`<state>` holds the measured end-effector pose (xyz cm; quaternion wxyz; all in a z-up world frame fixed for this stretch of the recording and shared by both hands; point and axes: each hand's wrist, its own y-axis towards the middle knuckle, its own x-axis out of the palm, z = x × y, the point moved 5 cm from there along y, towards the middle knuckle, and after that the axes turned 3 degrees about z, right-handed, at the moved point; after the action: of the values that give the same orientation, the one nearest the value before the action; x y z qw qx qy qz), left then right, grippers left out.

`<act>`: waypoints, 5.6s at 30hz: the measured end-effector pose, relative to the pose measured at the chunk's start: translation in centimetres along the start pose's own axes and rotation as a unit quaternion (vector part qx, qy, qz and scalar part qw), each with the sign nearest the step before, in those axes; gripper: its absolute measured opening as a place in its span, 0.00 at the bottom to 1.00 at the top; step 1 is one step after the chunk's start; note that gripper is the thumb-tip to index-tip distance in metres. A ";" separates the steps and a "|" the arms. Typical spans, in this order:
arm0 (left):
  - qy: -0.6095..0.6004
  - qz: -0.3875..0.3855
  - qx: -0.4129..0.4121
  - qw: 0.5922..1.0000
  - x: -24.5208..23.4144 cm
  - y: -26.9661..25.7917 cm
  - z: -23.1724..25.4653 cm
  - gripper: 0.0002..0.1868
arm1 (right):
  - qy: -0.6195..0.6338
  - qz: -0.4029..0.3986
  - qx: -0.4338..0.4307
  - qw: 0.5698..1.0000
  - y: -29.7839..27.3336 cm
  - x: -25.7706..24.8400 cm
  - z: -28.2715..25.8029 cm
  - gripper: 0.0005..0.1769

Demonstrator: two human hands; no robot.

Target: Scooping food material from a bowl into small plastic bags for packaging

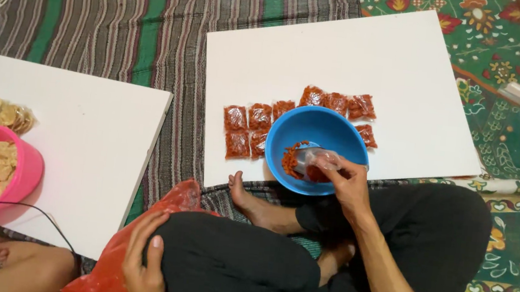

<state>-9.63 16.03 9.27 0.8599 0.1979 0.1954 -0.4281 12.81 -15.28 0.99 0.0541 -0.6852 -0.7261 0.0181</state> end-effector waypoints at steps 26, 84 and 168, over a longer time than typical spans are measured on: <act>0.314 -0.110 -0.049 0.942 4.1 5.5 -4.2 0.44 | 0.015 0.102 -0.029 0.994 -3.2 -2.1 -0.4 0.06; -0.247 -0.221 -0.039 0.943 30.6 -6.3 -7.5 0.07 | 0.120 0.090 0.035 0.988 1.1 -4.8 2.9 0.06; -0.176 -0.187 -0.185 0.949 27.9 5.0 -9.3 0.14 | -0.561 0.056 -0.113 0.818 9.6 -12.1 6.9 0.14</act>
<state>8.40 5.17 -11.87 0.8067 -0.0836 0.1504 -0.5654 22.26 -26.46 -7.50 -0.4418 -0.5972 -0.5878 0.3205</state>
